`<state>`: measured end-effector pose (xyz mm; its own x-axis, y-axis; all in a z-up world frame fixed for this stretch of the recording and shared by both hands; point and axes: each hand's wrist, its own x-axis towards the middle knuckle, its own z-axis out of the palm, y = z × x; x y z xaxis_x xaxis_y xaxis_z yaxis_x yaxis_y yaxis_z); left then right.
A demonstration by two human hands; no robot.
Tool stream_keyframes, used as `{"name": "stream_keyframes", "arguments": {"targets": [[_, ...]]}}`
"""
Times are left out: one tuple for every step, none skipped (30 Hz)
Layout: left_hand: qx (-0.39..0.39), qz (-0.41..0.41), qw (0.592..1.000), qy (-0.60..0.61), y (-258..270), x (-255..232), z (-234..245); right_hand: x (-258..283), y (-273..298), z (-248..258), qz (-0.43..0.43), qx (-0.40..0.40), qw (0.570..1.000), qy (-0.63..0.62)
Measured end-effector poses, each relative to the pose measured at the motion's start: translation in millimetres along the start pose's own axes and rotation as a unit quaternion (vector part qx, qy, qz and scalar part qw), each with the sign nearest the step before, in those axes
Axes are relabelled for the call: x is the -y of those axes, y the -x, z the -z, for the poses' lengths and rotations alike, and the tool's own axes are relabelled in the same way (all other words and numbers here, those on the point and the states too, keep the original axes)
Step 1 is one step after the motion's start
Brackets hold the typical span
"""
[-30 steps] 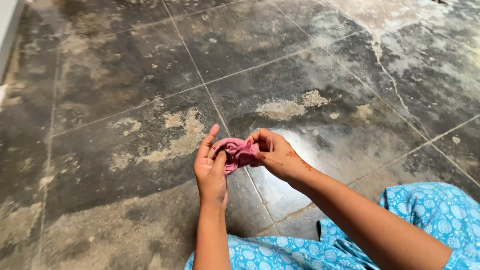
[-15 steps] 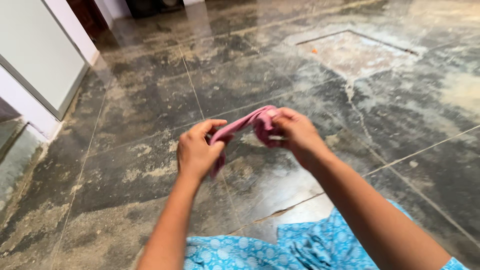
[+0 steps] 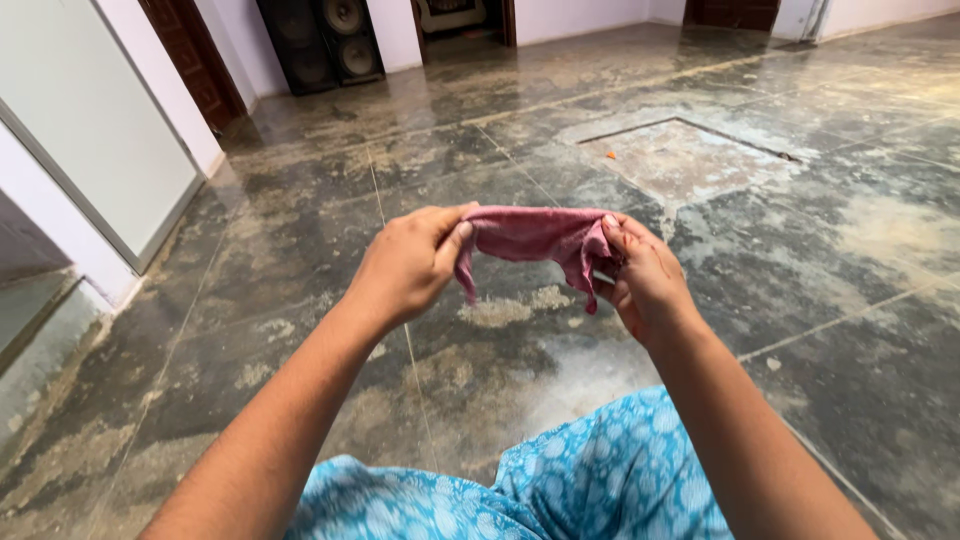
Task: The person is cleaning a tiled floor using a pink cloth. They wipe the floor in circular and back-and-forth motions, focusing on removing dust and debris from the surface.
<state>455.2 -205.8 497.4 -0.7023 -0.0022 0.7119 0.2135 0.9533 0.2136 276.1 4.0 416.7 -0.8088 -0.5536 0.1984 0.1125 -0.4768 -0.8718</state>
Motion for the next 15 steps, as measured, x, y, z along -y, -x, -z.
{"name": "stream_keyframes", "arguments": {"targets": [[0.0, -0.01, 1.0, -0.002, -5, 1, -3, -2, -4, 3, 0.002, -0.001, 1.0, -0.006], [0.0, -0.02, 1.0, -0.004, -11, 3, -8, -3, -10, 7, 0.007, -0.003, 1.0, -0.017], [0.003, -0.026, 1.0, -0.005, -13, 4, -13, -6, -13, 13, 0.008, -0.007, 1.0, -0.029], [0.006, -0.004, 1.0, -0.008, -17, 4, -19, -11, -18, 19, 0.009, -0.011, 0.999, -0.041], [0.008, 0.018, 1.0, -0.011, -23, 5, -25, -16, -25, 24, 0.006, -0.016, 0.999, -0.05], [0.01, 0.04, 0.999, -0.014, -30, 5, -31, -22, -33, 30, 0.004, -0.022, 0.998, -0.059], [0.035, 0.107, 0.993, 0.021, -36, 4, -39, -29, -39, 36, 0.001, -0.029, 0.997, -0.068], [0.06, 0.174, 0.981, 0.056, -42, 2, -47, -37, -47, 43, -0.006, -0.037, 0.997, -0.073], [0.085, 0.239, 0.963, 0.092, -49, -1, -58, -45, -55, 53, -0.013, -0.046, 0.996, -0.076], [0.083, 0.225, 0.965, 0.108, -55, -2, -68, -52, -63, 63, -0.02, -0.055, 0.995, -0.079], [0.081, 0.211, 0.966, 0.123, -58, -4, -77, -61, -70, 74, -0.03, -0.067, 0.993, -0.089], [0.079, 0.198, 0.967, 0.138, -63, -4, -85, -70, -78, 85, -0.041, -0.079, 0.991, -0.1], [0.084, 0.179, 0.97, 0.142, -70, -2, -95, -78, -87, 97, -0.049, -0.093, 0.988, -0.111], [0.089, 0.161, 0.972, 0.146, -76, 1, -105, -85, -95, 109, -0.06, -0.102, 0.986, -0.115], [0.095, 0.141, 0.973, 0.154, -83, 5, -117, -91, -102, 123, -0.07, -0.114, 0.984, -0.118]]}}
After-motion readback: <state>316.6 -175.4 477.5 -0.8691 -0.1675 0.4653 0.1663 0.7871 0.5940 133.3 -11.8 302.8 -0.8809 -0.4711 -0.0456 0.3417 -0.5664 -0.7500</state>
